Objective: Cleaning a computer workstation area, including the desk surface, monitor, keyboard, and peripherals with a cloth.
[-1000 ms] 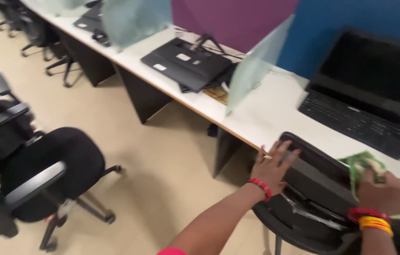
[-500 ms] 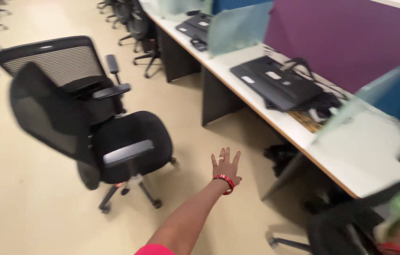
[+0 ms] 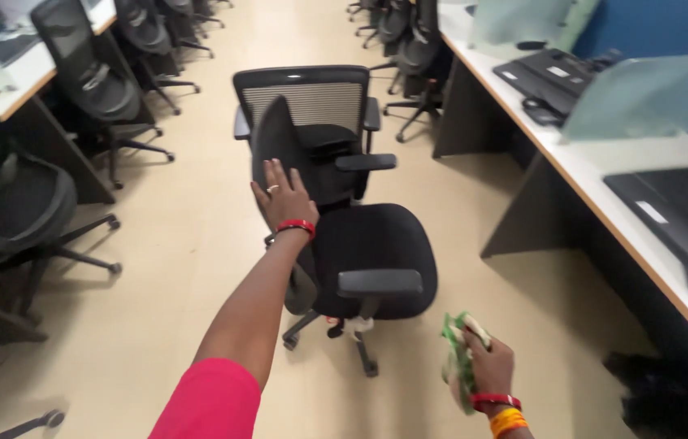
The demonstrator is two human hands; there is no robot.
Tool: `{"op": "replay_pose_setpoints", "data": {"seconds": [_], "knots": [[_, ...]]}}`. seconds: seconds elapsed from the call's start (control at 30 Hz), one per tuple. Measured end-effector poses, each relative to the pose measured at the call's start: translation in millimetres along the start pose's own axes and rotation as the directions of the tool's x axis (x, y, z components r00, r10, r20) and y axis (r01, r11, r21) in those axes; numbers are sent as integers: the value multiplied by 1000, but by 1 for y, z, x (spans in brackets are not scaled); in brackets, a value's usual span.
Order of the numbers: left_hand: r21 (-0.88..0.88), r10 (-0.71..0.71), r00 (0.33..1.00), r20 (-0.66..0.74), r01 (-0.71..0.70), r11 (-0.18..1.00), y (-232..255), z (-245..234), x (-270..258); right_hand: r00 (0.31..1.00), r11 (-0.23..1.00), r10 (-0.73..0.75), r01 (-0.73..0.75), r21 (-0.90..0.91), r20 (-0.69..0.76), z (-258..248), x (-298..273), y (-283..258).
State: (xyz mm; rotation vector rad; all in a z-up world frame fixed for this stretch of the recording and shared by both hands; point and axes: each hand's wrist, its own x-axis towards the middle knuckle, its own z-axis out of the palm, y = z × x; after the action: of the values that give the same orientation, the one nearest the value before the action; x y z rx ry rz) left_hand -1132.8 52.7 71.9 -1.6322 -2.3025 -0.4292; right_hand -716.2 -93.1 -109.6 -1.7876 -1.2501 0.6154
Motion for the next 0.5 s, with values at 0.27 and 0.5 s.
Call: {"op": "replay_pose_setpoints", "data": {"seconds": [0.27,0.5], "knots": [[-338,-326,872,366,451,826,-71,70,27,956,935,-161,68,348,244,124,25,-176],[-295,-367,870,328,464,835,-65,83,23,929,773,-248,18,634,275,267,88,-300]]}}
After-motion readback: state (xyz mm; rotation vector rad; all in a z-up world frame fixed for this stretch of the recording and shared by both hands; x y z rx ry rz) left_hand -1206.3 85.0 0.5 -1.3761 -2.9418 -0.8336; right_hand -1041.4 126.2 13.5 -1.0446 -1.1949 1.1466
